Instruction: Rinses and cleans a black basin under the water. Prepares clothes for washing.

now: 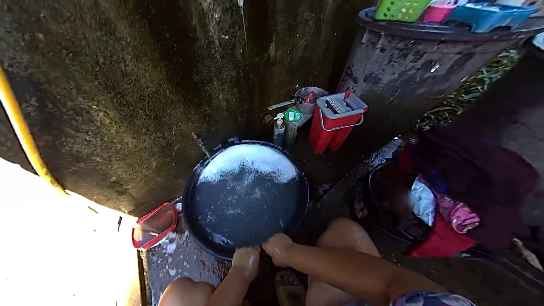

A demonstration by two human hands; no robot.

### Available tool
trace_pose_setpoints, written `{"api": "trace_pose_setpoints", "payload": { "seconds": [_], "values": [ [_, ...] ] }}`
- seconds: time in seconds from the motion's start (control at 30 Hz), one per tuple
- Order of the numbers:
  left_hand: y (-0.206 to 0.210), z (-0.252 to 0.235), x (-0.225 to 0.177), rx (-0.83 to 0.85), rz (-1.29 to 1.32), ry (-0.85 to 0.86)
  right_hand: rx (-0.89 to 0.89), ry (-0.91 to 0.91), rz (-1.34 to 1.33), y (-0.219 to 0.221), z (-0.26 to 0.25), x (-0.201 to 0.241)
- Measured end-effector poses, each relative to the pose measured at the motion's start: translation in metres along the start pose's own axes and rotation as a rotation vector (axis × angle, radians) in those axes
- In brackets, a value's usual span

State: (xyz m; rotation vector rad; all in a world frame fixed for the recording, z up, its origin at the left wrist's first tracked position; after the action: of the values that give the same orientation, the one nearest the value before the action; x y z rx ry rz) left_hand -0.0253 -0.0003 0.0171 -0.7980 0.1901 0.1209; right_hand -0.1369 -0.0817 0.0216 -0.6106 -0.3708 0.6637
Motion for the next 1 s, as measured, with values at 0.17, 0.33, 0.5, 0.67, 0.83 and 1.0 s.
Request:
{"api": "trace_pose_setpoints", "payload": {
  "seconds": [0.17,0.33,0.5,0.67,0.83,1.0],
  "values": [
    [-0.042,0.039,-0.023,0.099,-0.005,0.038,0.054,-0.053,-0.003,-0.032,0.053,-0.007],
    [-0.12,0.1,-0.04,0.043,-0.009,0.109,-0.031,-0.168,-0.012,-0.098,0.126,-0.012],
    [-0.138,0.123,-0.043,0.083,-0.085,0.124,-0.063,-0.215,-0.084,-0.1,0.143,-0.004],
    [-0.1,0.122,-0.046,0.058,-0.086,0.127,-0.045,-0.218,-0.054,-0.073,0.143,0.002],
    [-0.083,0.119,-0.053,0.074,-0.101,0.132,-0.026,-0.194,-0.053,-0.057,0.146,0.0],
    [-0.112,0.116,-0.053,0.02,-0.119,0.133,-0.097,-0.174,-0.097,-0.075,0.145,-0.012]
  ]
}}
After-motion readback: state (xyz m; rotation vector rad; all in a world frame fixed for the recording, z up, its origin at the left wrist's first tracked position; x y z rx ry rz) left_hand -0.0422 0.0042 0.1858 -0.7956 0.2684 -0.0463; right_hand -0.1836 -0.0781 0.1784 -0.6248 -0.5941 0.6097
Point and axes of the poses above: each hand's wrist, its own z-axis away from the middle knuckle, its own y-axis out of the palm, x = y × z, the point moved 1 cm from there along -z, towards the middle knuckle, and after that the axes turned 11 degrees about y, right-handed, at the moved point
